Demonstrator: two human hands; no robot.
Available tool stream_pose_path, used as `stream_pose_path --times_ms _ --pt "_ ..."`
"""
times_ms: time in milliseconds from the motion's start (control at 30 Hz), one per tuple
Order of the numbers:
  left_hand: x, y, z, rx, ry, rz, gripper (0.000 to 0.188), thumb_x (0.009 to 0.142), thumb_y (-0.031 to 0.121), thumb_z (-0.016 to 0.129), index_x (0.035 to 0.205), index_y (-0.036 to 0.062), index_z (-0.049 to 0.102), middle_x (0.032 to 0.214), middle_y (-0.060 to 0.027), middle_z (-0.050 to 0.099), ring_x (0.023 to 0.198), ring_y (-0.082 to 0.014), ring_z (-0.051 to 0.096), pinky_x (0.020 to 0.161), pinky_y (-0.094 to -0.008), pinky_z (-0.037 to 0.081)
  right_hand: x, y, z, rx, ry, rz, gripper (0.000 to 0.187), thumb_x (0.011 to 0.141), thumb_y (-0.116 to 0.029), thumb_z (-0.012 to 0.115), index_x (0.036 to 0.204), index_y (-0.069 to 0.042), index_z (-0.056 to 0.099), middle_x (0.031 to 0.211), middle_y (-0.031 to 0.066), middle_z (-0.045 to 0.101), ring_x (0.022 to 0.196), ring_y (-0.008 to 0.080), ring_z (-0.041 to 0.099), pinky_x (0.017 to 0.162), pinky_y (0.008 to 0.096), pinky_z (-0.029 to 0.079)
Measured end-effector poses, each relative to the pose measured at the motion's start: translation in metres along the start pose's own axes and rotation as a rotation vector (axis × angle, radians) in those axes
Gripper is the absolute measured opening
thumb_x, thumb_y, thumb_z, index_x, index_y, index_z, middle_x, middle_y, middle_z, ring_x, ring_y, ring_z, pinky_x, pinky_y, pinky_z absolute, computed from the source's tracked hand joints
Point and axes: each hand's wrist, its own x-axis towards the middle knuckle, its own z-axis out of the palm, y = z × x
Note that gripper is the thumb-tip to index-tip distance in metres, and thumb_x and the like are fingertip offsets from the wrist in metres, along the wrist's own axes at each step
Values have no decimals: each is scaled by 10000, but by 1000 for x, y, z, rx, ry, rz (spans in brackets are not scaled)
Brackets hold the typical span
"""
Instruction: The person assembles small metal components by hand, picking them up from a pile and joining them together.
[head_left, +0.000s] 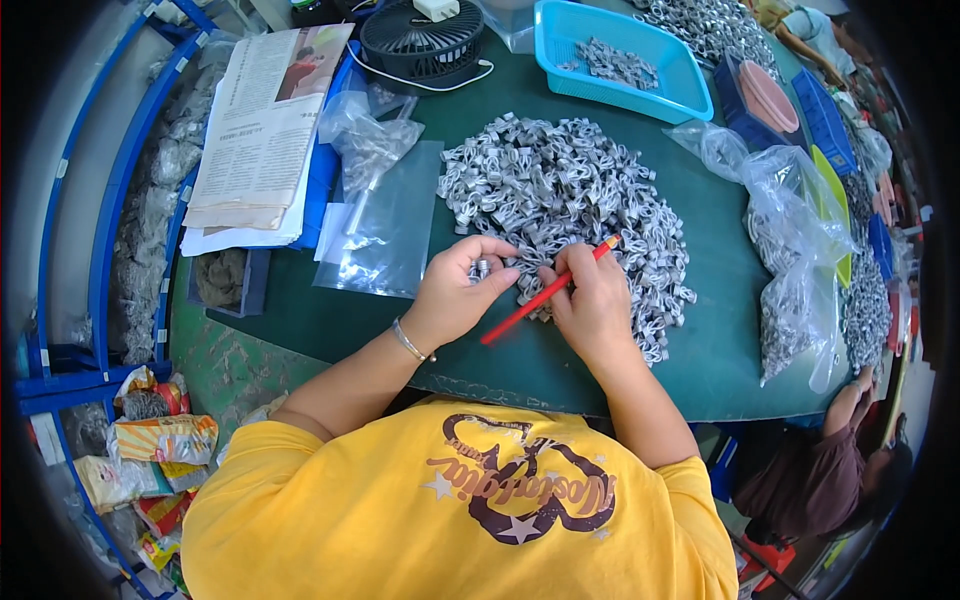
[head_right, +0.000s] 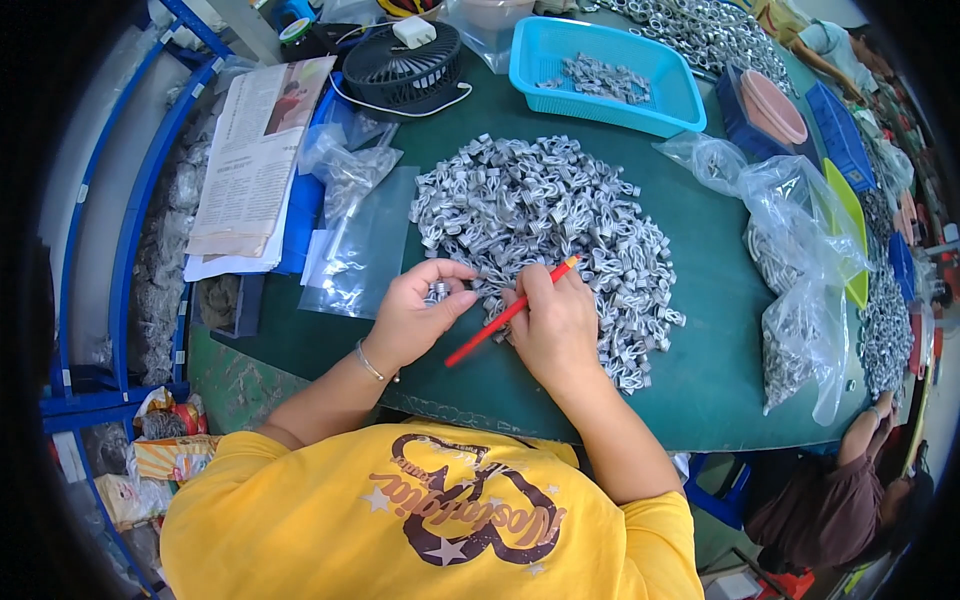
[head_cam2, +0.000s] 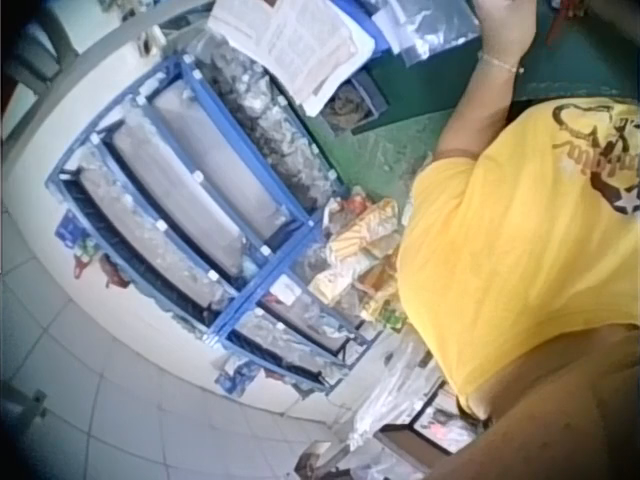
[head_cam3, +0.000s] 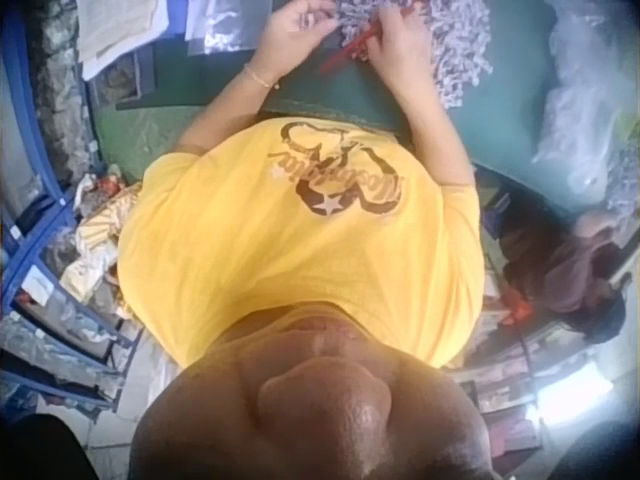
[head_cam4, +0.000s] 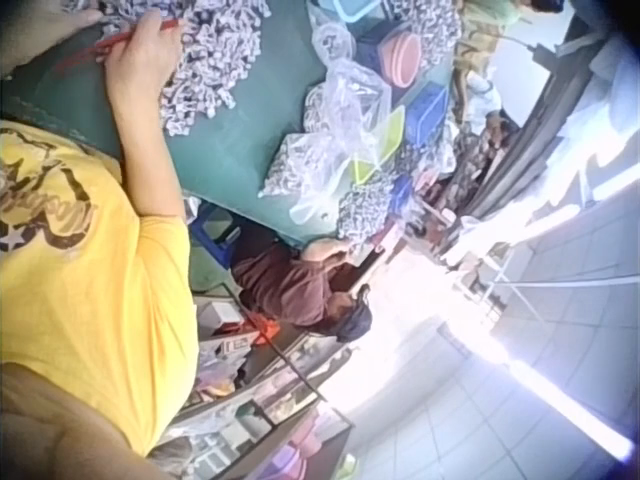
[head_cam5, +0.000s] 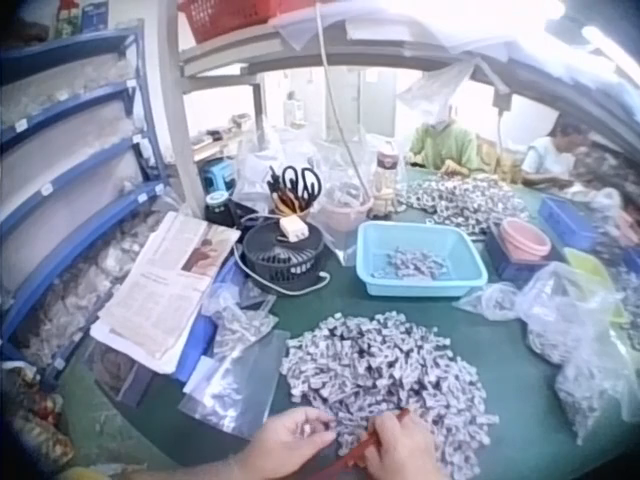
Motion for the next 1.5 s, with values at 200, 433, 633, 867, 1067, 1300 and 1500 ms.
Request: stream_pose_path --times_ms 200,433,633,867,1067,1300,1500 --pt "-3 6 2 -144 -5 -193 351 763 27 637 1096 31 526 816 -5 559 572 -17 454 486 -155 362 1 4 3 -15 7 8 181 681 -41 651 720 -60 475 659 100 537 604 298 529 545 389 406" --pt "-8 21 2 -499 -57 -388 269 762 12 648 1014 17 554 717 -3 548 511 -18 438 418 -144 310 -7 0 -5 263 228 -259 259 682 40 685 732 -40 444 792 136 600 590 237 578 487 280 455" --pt "-10 26 -2 -223 -47 -138 206 741 8 670 928 2 582 749 -27 579 575 -32 494 482 -152 371 -19 -1 -1 761 254 18 188 796 70 560 800 -33 403 880 153 589 673 156 589 593 238 497" --pt "-11 26 2 -158 -47 21 213 722 7 690 906 -10 585 824 -30 595 758 -80 541 687 -197 438 -21 -8 -13 1266 52 481 159 838 22 533 828 -52 393 846 134 585 634 115 574 514 199 470" --pt "-11 32 2 -201 -49 47 218 704 -11 700 892 -5 591 810 -37 590 750 -86 550 678 -202 442 -27 0 -4 1461 -19 458 240 774 125 546 811 -53 389 884 151 567 755 195 600 660 260 514" --pt "-11 30 2 -218 -65 99 194 729 -15 674 903 -1 587 803 -54 586 734 -96 552 631 -200 441 -30 -7 -3 1063 216 192 305 720 145 600 814 -44 380 971 150 539 775 147 580 679 240 498" --pt "-17 18 7 -822 -135 -351 192 847 98 562 1015 9 536 832 -89 609 756 -143 600 569 -237 497 -28 -19 -12 662 221 -102 329 665 86 699 752 -46 410 872 152 598 679 150 578 593 238 480"
